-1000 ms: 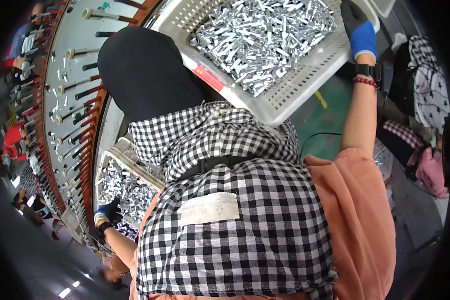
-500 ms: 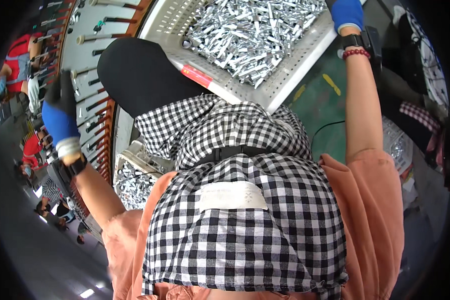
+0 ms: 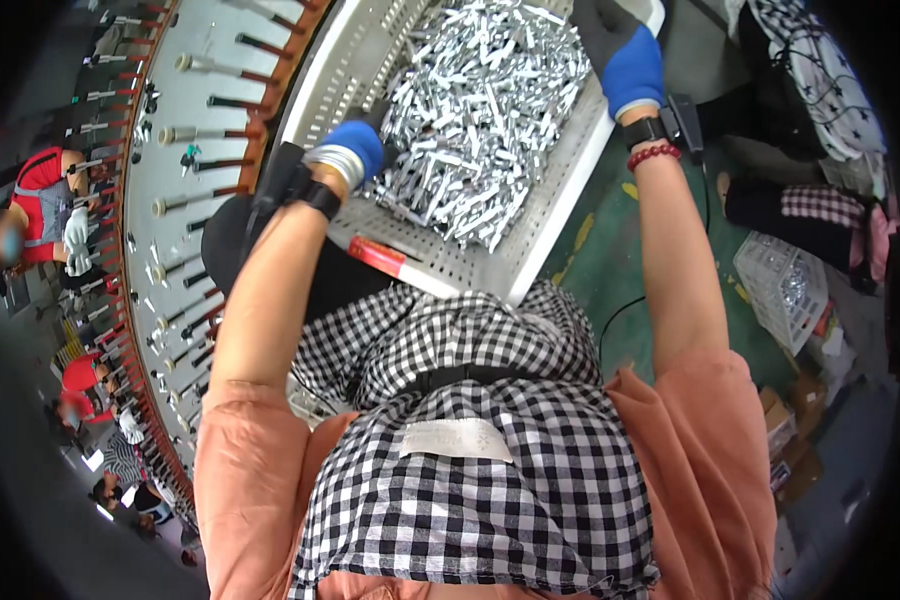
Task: Sorting and placing small metal components into holders on a production line.
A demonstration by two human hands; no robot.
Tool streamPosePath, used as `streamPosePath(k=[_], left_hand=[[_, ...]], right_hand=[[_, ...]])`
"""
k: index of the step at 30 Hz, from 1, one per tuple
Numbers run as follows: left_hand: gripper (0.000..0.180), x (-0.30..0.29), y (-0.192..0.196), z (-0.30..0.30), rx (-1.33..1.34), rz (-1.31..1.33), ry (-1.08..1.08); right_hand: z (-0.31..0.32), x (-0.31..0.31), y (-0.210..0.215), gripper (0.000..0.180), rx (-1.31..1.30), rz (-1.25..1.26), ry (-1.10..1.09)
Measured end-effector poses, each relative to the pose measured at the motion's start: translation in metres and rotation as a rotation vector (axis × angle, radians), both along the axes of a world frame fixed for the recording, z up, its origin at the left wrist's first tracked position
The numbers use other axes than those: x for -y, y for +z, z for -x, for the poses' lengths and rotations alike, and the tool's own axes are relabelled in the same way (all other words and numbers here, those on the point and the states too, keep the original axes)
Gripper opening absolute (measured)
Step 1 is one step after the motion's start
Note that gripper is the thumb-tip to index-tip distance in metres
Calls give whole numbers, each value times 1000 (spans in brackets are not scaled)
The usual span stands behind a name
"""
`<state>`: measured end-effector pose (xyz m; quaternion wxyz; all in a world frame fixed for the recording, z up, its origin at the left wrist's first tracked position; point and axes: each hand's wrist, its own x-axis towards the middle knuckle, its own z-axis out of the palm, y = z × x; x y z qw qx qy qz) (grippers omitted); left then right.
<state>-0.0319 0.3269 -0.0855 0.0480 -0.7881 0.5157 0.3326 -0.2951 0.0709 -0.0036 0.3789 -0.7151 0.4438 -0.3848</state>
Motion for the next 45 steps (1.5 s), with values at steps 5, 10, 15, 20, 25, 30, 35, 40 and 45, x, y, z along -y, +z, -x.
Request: streamPosePath(k=[5, 10, 15, 20, 25, 30, 35, 40, 45], left_hand=[[92, 42, -11, 72, -34, -151, -29], [87, 21, 4, 166, -190, 312, -53], [73, 18, 44, 194, -351, 292, -158], [51, 28, 111, 134, -279, 598, -186], [42, 48, 155, 20, -379, 886, -34], [38, 65, 191, -62, -583, 824, 438], [41, 86, 192, -147, -993, 1229, 804], [53, 121, 188, -180, -922, 1392, 991], [64, 105, 147, -224, -962, 1063, 804]], right_hand=[[30, 23, -18, 34, -78, -36, 86], [24, 24, -20, 36, -131, 32, 22], [37, 16, -16, 28, -82, -5, 71], [36, 12, -8, 27, -111, 90, 80], [27, 4, 12, 27, -218, 116, 39], [34, 7, 11, 26, -219, 155, 38], [32, 6, 14, 29, -245, 104, 94], [41, 9, 11, 28, -214, 46, 46], [11, -2, 14, 21, -116, 237, 44]])
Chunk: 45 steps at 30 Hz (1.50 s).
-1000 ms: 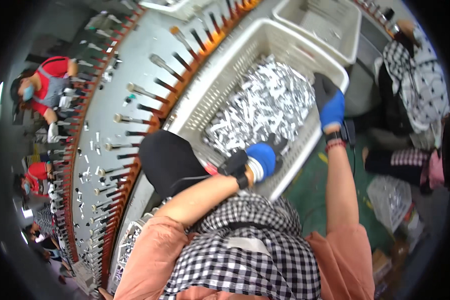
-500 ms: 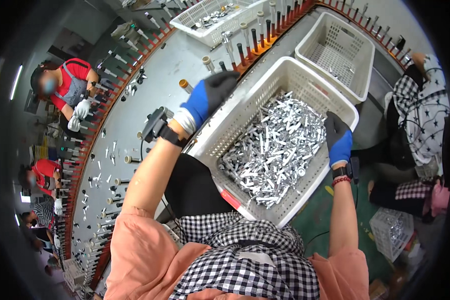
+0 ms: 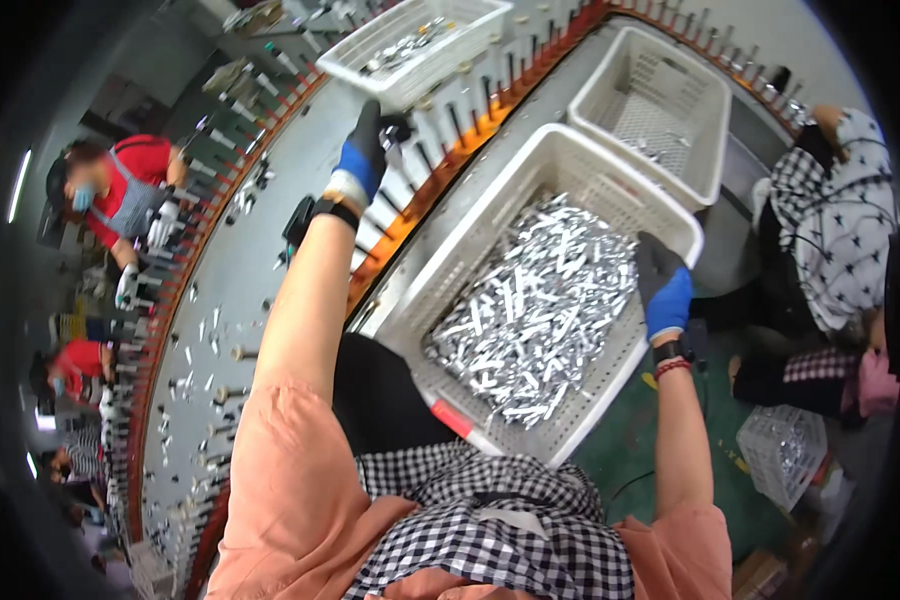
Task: Sorting and placing small metal components into holders on a production line.
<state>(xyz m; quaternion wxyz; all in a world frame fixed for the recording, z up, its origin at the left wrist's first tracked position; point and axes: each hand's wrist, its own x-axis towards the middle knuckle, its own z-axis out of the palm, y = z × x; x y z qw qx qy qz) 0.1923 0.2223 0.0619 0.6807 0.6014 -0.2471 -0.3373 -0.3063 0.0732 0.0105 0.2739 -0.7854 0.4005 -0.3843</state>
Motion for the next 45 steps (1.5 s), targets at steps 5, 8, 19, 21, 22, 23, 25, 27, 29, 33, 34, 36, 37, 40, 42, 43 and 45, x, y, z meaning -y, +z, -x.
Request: streamPosePath(k=[5, 8, 19, 21, 22, 23, 25, 27, 29, 33, 34, 36, 37, 40, 42, 43, 45], left_hand=[[52, -6, 57, 147, 1083, -267, -131], [50, -13, 93, 239, 1336, 86, -432], [67, -26, 41, 244, -221, 20, -223], [66, -25, 34, 244, -241, 64, -242], [65, -24, 26, 247, -273, 94, -260], [63, -30, 23, 249, -303, 122, -259], [64, -30, 15, 258, -174, 154, -313], [64, -30, 35, 282, -164, 68, -337], [64, -34, 50, 298, -178, -61, -346], [66, -27, 14, 284, -178, 76, -521], [67, -19, 0, 279, -264, 126, -593], [68, -13, -5, 270, -130, 284, -529], [68, -11, -4, 265, -183, 270, -543], [67, -11, -1, 261, -325, 251, -427], [68, -11, -9, 257, -408, 244, -429], [68, -11, -9, 256, -323, 230, -420], [68, -11, -10, 259, -181, 206, -404]], right_hand=[[19, 6, 9, 17, -184, 37, -94], [32, 8, 15, 23, -214, 56, -75], [21, -3, 11, 29, -404, 187, 32], [10, -25, 20, 52, -354, 95, 160], [2, -42, 13, 65, -215, 25, 210], [-17, -66, 31, 75, -144, -348, 321], [-39, -103, 42, 74, -45, -367, 460], [-58, -117, 46, 60, -40, -352, 494], [-70, -122, 32, 44, 58, -478, 482], [-60, -144, 36, 20, -211, -409, 287], [-52, -145, 36, 16, -200, -300, 277], [-40, -144, 40, 17, -121, -309, 256], [-36, -144, 37, 19, -38, -254, 229], [-27, -144, 39, 19, 94, -85, 174], [-20, -140, 44, 14, 28, 118, 246], [-18, -139, 50, 14, 25, 117, 250], [-15, -140, 63, 31, -53, 324, 282]])
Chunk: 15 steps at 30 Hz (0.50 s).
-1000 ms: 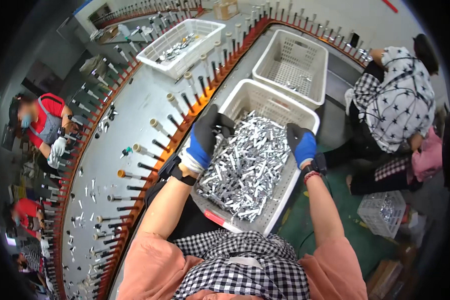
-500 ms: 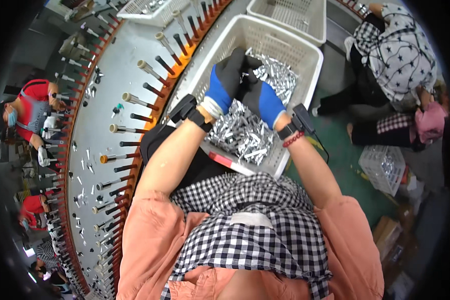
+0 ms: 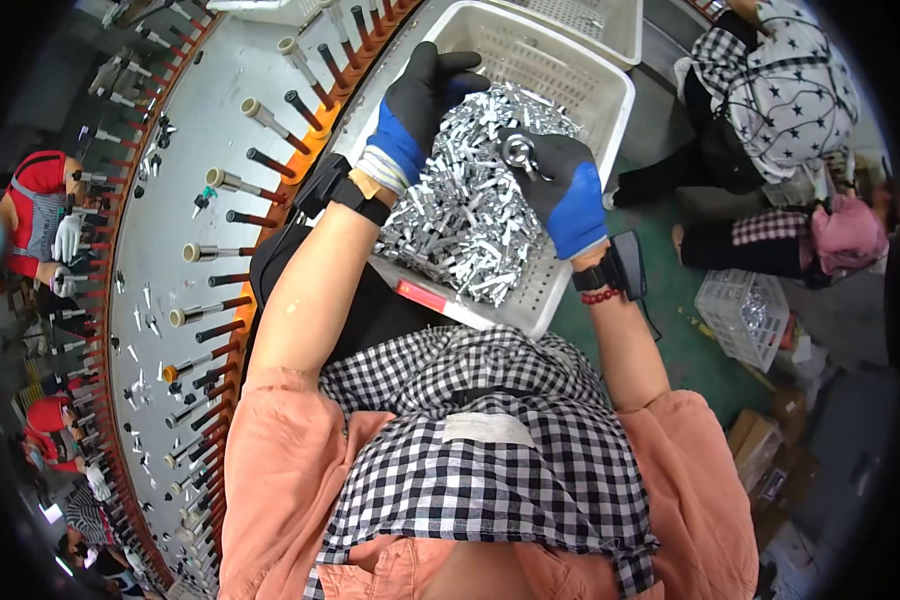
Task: Sorting and placing small metal components into holders on a production line.
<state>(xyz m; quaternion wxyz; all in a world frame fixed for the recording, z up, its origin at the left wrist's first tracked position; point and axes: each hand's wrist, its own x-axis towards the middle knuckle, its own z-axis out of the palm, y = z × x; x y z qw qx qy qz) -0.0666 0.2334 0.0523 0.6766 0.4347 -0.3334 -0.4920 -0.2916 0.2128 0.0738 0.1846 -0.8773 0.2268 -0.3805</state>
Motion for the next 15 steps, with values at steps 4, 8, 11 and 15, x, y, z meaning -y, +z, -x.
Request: streamPosePath(k=[4, 8, 11, 15], left_hand=[[67, 0, 3, 5, -38, -62, -20], [67, -2, 0, 2, 39, -52, -30], [67, -2, 1, 3, 22, -68, -33], [59, -4, -3, -4, 45, -70, 10]], right_hand=[[4, -4, 16, 39, -111, 42, 11], [6, -7, 21, 37, -126, 58, 25], [17, 4, 0, 36, -139, 56, -89], [45, 49, -30, 42, -387, -56, -472]])
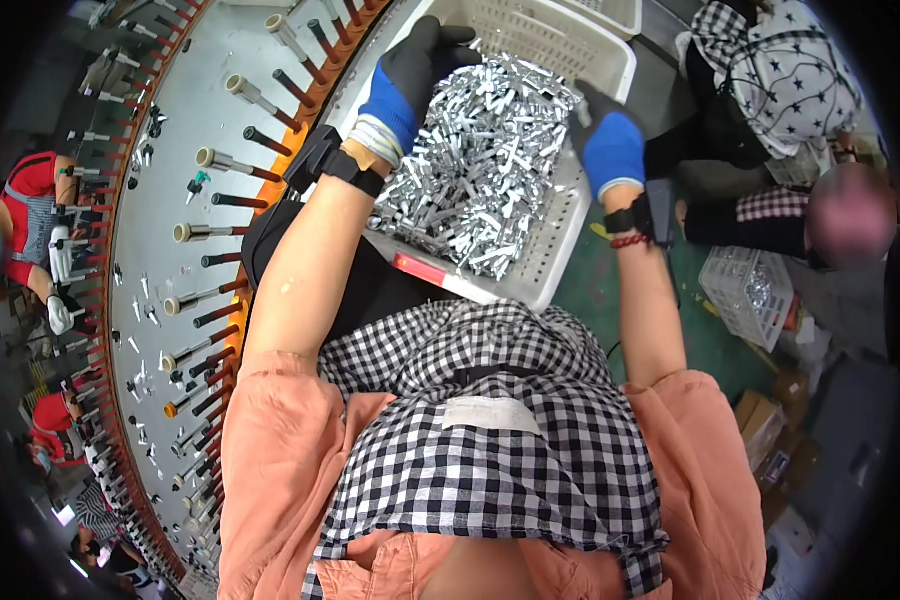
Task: Sorting and placing small metal components into holders on a production line.
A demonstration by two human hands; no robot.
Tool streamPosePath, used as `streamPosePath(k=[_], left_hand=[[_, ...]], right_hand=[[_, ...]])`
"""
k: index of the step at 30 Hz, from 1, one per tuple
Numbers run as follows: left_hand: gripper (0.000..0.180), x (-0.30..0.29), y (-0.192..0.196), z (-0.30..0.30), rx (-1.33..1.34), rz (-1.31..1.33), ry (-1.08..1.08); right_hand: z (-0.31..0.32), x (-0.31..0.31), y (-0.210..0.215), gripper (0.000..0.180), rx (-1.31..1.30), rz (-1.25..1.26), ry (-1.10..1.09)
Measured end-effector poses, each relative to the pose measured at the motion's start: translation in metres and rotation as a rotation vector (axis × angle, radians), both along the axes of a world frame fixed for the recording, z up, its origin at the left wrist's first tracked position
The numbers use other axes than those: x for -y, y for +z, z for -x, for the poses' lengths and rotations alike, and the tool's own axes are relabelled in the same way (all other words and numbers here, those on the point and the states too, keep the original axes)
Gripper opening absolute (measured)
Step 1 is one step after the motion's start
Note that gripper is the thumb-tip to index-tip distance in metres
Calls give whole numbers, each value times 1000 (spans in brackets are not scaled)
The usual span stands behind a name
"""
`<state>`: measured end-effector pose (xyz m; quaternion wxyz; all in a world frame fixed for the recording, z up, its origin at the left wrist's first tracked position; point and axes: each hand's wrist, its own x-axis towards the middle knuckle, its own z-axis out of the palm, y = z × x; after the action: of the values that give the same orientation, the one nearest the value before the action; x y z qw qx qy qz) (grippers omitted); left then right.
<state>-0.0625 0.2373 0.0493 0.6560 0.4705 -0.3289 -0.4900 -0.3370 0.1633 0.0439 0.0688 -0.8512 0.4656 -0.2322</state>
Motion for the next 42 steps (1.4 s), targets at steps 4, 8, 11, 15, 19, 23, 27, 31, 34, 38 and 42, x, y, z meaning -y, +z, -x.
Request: streamPosePath(k=[4, 8, 11, 15, 19, 23, 27, 31, 34, 38, 42], left_hand=[[58, -2, 2, -6, -434, 278, -291], [59, 3, 15, -18, -114, -8, 109], [59, 1, 12, -22, -148, -76, 139], [62, 0, 10, -25, -80, -87, 123], [63, 9, 24, -3, -100, -125, 67], [61, -5, 14, -12, 95, -7, 64], [54, 2, -3, -2, 209, -86, 41], [53, 3, 11, 11, 56, -130, -34], [53, -6, 18, 4, 52, -119, -20], [56, -7, 28, 3, 144, -136, 39], [57, -1, 40, -24, 105, -34, 172]], right_hand=[[33, 50, -17, 35, 86, 210, -98], [33, 88, -52, 49, 25, 169, -210], [19, 95, -90, 47, 91, 73, -383], [20, 101, -94, 43, 171, 104, -284], [32, 110, -93, 43, 219, 70, -295], [16, 93, -78, 43, 235, 52, -210], [18, 85, -78, 43, 306, -62, -187], [27, 83, -73, 40, 393, -88, -191], [19, 84, -77, 41, 375, -84, -172], [19, 90, -82, 40, 409, -49, -169], [19, 96, -87, 40, 348, -33, -187]])
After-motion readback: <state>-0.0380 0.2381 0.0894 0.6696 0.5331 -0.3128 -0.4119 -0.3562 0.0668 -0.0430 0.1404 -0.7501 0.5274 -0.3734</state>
